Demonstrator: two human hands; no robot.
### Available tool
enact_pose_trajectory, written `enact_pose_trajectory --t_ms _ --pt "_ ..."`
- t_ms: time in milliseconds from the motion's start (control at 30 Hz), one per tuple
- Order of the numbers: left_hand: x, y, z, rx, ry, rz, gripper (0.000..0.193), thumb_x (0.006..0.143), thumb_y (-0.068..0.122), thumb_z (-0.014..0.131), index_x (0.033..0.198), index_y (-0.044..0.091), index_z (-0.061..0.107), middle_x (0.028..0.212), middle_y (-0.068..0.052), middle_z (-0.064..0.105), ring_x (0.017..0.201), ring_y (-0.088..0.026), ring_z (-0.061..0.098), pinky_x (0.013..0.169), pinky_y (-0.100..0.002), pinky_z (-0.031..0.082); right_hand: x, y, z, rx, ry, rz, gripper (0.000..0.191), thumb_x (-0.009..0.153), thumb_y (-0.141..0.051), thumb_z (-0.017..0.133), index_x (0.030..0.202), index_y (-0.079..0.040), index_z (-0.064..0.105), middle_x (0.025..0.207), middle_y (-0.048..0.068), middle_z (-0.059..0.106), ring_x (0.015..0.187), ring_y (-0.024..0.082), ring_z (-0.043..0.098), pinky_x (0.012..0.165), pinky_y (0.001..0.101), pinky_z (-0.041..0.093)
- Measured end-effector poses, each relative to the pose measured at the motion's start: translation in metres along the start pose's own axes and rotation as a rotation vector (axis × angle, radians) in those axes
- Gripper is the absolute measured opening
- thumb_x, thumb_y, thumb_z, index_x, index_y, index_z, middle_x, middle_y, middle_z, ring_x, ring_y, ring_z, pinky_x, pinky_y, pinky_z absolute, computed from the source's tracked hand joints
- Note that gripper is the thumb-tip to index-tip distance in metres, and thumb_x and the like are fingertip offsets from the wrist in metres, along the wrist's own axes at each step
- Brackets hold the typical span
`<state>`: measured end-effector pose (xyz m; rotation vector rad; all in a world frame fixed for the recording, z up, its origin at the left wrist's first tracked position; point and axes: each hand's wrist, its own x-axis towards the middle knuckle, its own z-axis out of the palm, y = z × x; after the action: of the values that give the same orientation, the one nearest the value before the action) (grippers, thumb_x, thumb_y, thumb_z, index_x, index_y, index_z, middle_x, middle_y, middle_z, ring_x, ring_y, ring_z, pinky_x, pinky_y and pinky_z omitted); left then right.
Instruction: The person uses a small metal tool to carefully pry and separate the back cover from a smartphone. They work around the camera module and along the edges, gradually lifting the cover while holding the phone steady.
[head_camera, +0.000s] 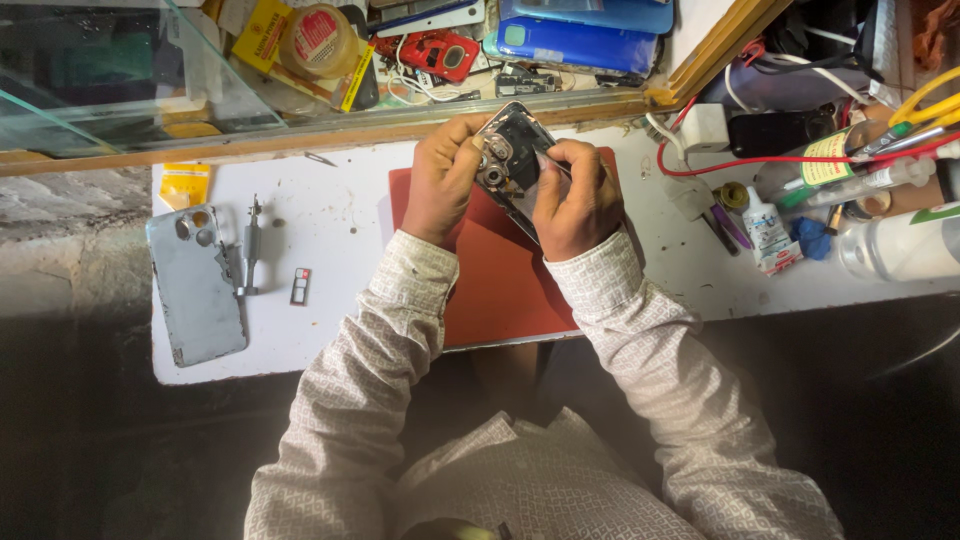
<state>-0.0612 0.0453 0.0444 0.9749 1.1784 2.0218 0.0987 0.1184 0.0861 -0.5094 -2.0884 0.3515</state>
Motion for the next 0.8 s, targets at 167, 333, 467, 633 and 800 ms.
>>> enact_pose_trajectory --t_ms 167,333,467,633,800 --pt "0.002 -0.001 -0.001 -0.120 -0.041 -0.007 0.030 0.104 0.006 0.049 0.124 -0.007 0.066 0.106 -0.005 0.073 0.089 -0.007 0.066 0.081 -0.022 0.054 -0.001 0.002 0.000 0.030 -0.011 0.038 0.015 0.101 -0.004 0.067 0.113 -0.002 0.058 0.102 0.015 0.069 0.091 0.036 0.070 0.079 0.0426 0.056" --pt "-0.004 0.008 0.012 -0.360 -0.056 -0.131 0.043 0.104 0.021 0.062 0.139 -0.005 0.058 0.123 -0.011 0.069 0.107 -0.015 0.065 0.097 -0.030 0.053 -0.002 0.011 0.006 0.182 0.026 0.144 0.013 0.103 -0.005 0.067 0.111 -0.001 0.057 0.099 0.014 0.067 0.088 0.027 0.069 0.079 0.0364 0.057" --pt "-0.007 0.021 0.028 -0.410 -0.165 -0.173 0.071 0.094 0.034 0.067 0.154 0.008 0.041 0.142 -0.014 0.060 0.127 -0.023 0.060 0.112 -0.038 0.050 -0.008 0.017 0.015 0.516 -0.029 0.354 0.014 0.105 -0.008 0.066 0.109 0.000 0.055 0.096 0.005 0.065 0.084 0.011 0.063 0.077 0.0281 0.054" --pt "-0.010 0.025 0.035 -0.882 -0.211 -0.179 0.072 0.105 0.059 0.040 0.153 0.006 0.044 0.130 -0.020 0.064 0.122 -0.034 0.065 0.110 -0.048 0.052 -0.008 0.019 0.017 0.646 -0.065 0.403 0.012 0.102 -0.005 0.066 0.108 0.001 0.058 0.102 0.003 0.064 0.087 0.008 0.062 0.078 0.0240 0.053" --pt "-0.012 0.012 0.032 -0.781 -0.119 -0.099 0.067 0.112 0.051 0.029 0.149 -0.002 0.049 0.125 -0.021 0.066 0.116 -0.033 0.064 0.107 -0.046 0.051 0.012 0.015 0.004 0.647 -0.002 0.333 0.010 0.099 0.002 0.069 0.107 0.007 0.067 0.107 0.006 0.063 0.086 0.010 0.064 0.079 0.0234 0.056"
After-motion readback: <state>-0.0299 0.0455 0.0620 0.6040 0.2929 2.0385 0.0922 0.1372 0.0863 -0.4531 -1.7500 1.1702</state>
